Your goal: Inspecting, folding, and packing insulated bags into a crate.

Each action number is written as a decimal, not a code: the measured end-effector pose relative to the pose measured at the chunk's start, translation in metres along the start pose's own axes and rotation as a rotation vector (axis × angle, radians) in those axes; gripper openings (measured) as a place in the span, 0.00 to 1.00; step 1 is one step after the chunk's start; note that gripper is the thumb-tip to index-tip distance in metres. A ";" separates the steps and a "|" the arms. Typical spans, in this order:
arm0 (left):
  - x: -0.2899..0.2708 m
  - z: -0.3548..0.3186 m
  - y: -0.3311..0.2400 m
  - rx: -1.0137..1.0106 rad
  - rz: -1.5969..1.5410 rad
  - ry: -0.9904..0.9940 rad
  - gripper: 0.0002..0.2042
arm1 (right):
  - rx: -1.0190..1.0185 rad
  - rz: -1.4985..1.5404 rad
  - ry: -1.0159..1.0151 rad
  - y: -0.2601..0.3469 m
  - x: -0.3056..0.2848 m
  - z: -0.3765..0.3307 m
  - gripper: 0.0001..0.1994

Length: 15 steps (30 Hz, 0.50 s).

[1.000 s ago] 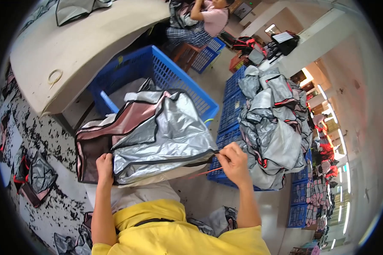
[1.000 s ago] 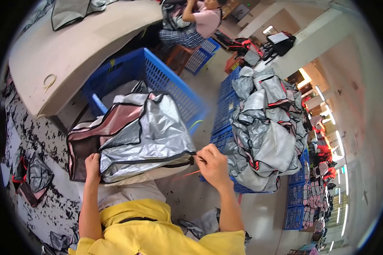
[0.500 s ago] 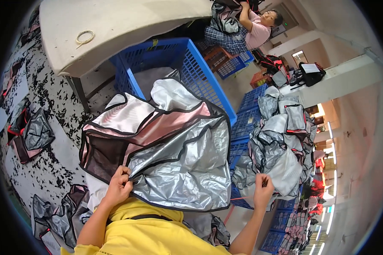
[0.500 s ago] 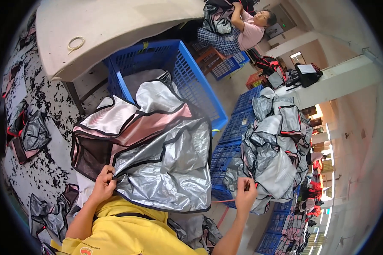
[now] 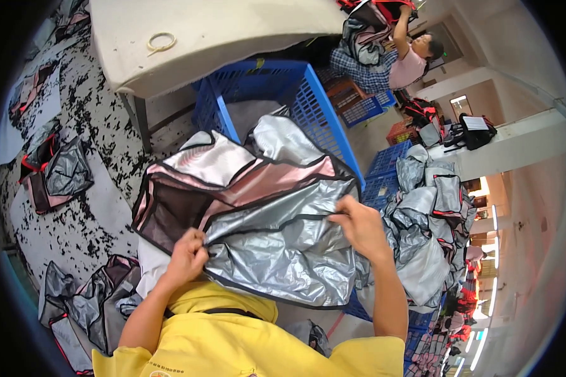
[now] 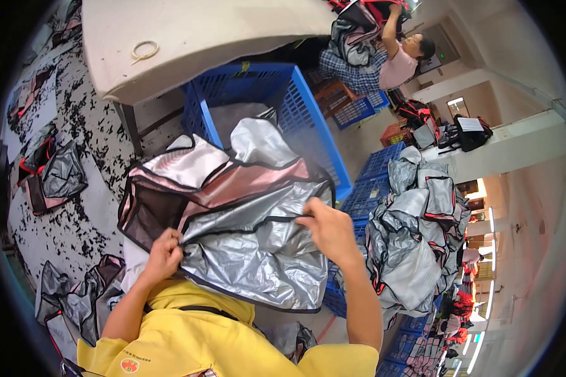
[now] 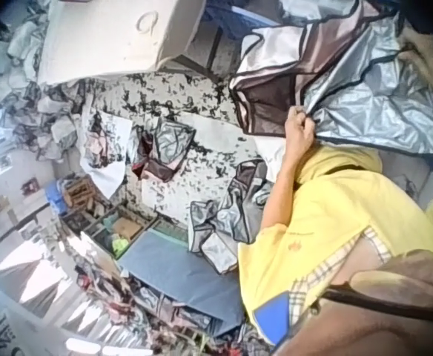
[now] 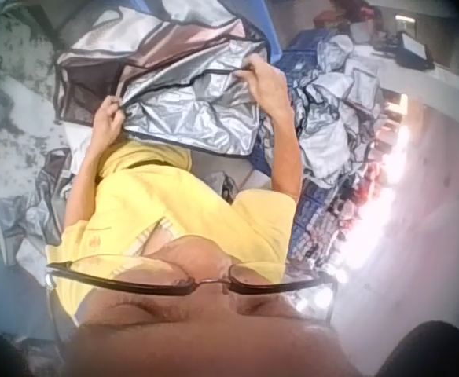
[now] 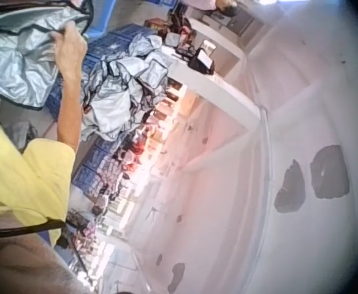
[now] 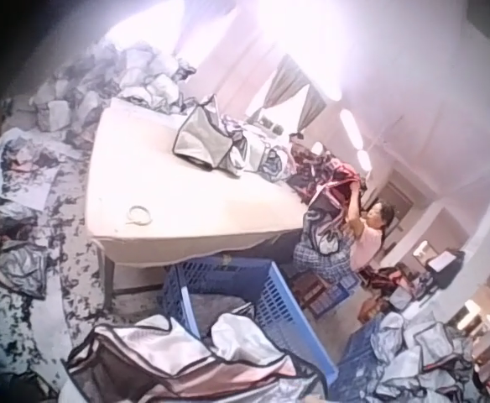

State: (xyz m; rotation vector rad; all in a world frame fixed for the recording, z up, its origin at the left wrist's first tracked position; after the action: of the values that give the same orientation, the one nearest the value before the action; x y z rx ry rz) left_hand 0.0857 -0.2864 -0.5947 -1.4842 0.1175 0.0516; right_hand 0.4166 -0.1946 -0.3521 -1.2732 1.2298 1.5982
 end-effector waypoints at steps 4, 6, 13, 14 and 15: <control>-0.025 0.037 0.018 0.061 0.125 -0.094 0.06 | 0.211 0.095 -0.132 -0.048 -0.008 -0.071 0.08; -0.024 0.051 0.020 0.058 0.165 -0.031 0.06 | 0.388 0.140 -0.147 -0.065 0.003 -0.114 0.06; -0.010 0.040 0.055 0.009 0.310 0.103 0.09 | 0.523 0.296 -0.346 -0.068 0.037 -0.162 0.04; -0.010 0.037 0.053 0.008 0.303 0.092 0.09 | 0.473 0.322 -0.380 -0.068 0.040 -0.162 0.03; -0.012 0.034 0.048 0.008 0.301 0.082 0.09 | 0.422 0.350 -0.414 -0.069 0.043 -0.163 0.04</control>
State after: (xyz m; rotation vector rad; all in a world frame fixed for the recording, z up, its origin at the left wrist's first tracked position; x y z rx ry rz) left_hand 0.0707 -0.2476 -0.6381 -1.4513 0.4061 0.2332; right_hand 0.5141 -0.3334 -0.4177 -0.4520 1.4652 1.6165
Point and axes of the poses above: each hand's wrist, its own z-axis towards the middle knuckle, its own x-axis out of the palm, y = z × x, the point moved 2 cm from there along z, towards the middle knuckle, and after that the axes turned 4 degrees about -y, right-handed, at the moved point
